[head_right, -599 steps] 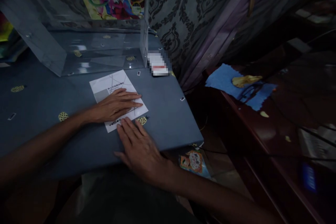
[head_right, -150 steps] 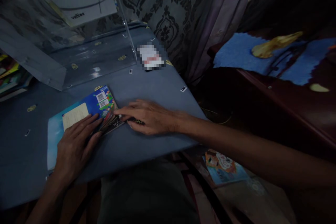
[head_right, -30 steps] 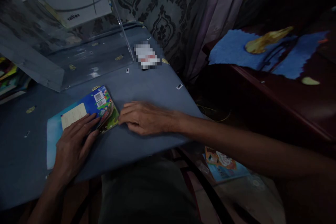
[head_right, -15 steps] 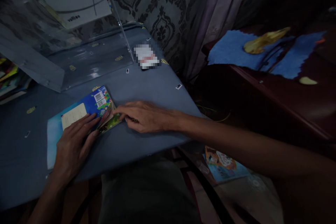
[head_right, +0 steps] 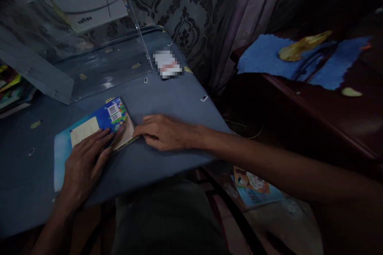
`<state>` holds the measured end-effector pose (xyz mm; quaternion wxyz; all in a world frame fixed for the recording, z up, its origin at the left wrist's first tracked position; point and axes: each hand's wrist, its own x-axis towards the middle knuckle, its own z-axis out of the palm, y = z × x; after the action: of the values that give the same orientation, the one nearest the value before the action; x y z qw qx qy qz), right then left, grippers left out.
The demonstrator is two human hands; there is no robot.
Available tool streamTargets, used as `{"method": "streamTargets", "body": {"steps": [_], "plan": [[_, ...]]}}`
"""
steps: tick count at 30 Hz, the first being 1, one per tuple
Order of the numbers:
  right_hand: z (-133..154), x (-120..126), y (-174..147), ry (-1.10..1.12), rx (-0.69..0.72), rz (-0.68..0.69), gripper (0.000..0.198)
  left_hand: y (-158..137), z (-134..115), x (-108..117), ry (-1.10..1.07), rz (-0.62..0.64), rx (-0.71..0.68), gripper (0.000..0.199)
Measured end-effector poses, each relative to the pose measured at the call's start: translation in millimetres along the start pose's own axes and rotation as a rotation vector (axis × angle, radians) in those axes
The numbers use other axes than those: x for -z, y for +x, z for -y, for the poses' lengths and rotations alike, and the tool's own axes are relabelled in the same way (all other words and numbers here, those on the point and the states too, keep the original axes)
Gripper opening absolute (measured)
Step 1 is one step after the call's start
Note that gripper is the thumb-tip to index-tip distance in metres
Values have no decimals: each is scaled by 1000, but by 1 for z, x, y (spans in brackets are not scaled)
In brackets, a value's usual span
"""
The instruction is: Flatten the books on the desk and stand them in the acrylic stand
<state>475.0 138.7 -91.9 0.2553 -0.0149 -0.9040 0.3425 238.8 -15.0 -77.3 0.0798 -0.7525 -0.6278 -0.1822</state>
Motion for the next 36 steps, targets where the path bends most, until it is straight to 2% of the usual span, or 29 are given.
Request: {"method": "streamTargets", "body": {"steps": [6,11,22,29,36], "plan": [[0,-1,-1,-109,109,17,30,0,0,1,4,11,20,35],[5,3,-1,-237,107,55,27,0,2,2,-17,15,28,35],[5,5,2,-202,110,89,24,1,1,3,-16,19,28,36],[4,6,1,-188,149,94,24,-1,3,1,9,7,-36,34],[6,7,1,-218,162,104,23,-4,2,1,103,76,-96,39]]}}
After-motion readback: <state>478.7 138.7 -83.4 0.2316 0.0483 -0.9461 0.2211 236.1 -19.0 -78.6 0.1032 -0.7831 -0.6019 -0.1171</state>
